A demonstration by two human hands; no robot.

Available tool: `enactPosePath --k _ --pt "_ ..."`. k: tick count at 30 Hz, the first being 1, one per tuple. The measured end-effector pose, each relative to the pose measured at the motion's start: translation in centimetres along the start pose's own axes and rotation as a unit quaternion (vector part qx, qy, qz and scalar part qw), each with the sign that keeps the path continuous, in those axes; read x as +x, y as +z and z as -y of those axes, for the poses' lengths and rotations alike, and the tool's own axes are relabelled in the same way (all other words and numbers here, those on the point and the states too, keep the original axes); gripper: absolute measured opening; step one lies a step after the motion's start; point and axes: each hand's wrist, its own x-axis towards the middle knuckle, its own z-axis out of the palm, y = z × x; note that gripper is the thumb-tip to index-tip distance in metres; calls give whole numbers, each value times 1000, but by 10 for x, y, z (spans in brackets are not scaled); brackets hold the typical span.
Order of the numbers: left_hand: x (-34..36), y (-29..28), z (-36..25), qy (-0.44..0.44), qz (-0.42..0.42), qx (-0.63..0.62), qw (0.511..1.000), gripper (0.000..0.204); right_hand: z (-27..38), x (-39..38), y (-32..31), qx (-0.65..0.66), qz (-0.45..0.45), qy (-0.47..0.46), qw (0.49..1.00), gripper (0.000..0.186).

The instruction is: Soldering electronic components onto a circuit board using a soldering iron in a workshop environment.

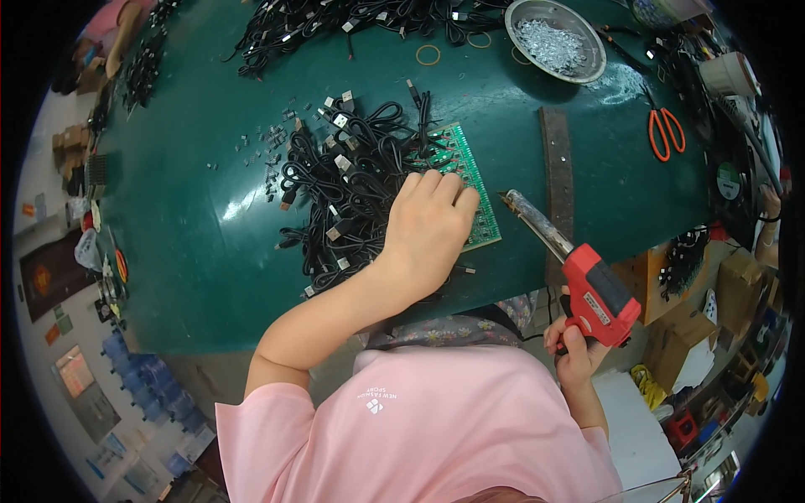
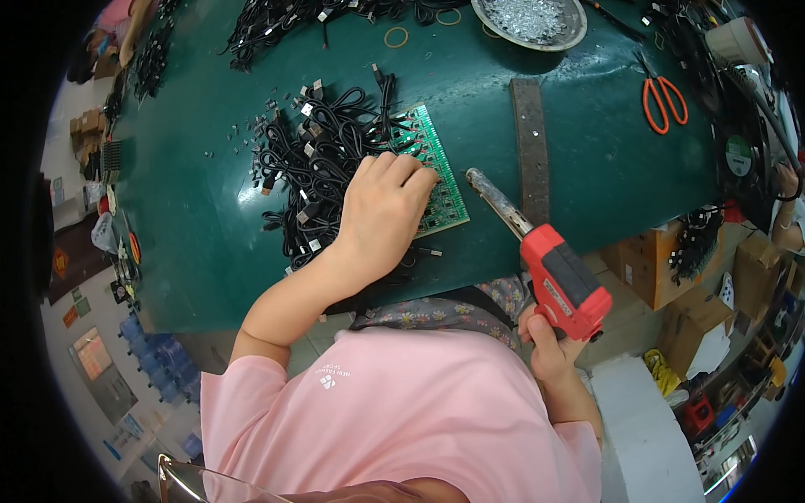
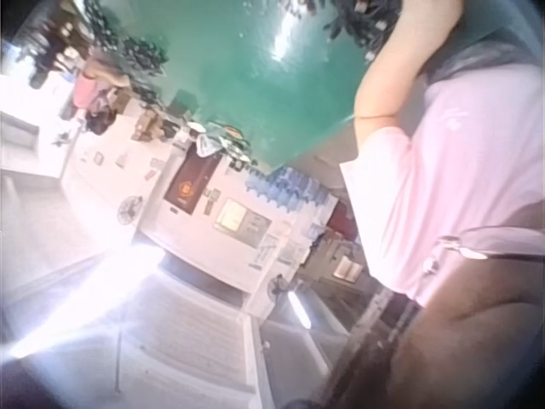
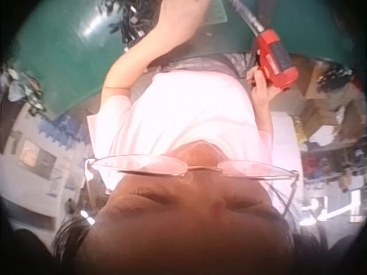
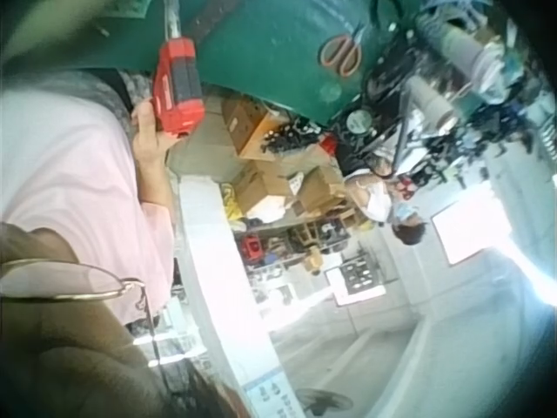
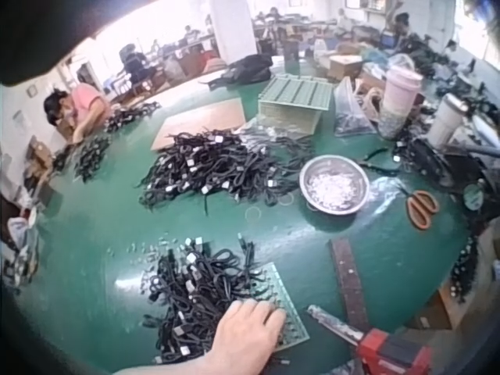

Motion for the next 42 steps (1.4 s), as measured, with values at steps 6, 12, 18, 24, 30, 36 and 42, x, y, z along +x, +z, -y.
enactPosePath --k 6,12,18,24,30,36,42 --pt "6 -3 9 -26 28 -113 993 8 -3 -3 1 17 -18 -8 1000 21" --pt "6 1 9 -4 17 -78 997 8 -2 -2 -1 7 -6 -12 1000 22" --pt "4 -2 10 23 29 -62 997 9 -3 -3 -2 7 -8 -8 1000 24" --pt "3 -3 12 10 19 -91 996 7 -12 -11 -9 13 8 -3 1000 34" --pt "4 0 13 18 25 -75 997 5 -12 -11 -7 -17 31 29 999 46" --pt "5 2 12 25 22 -69 997 5 -16 -13 -6 -39 18 33 999 53" --pt "4 3 11 29 23 -45 998 6 -17 -12 -2 -32 12 37 999 51"
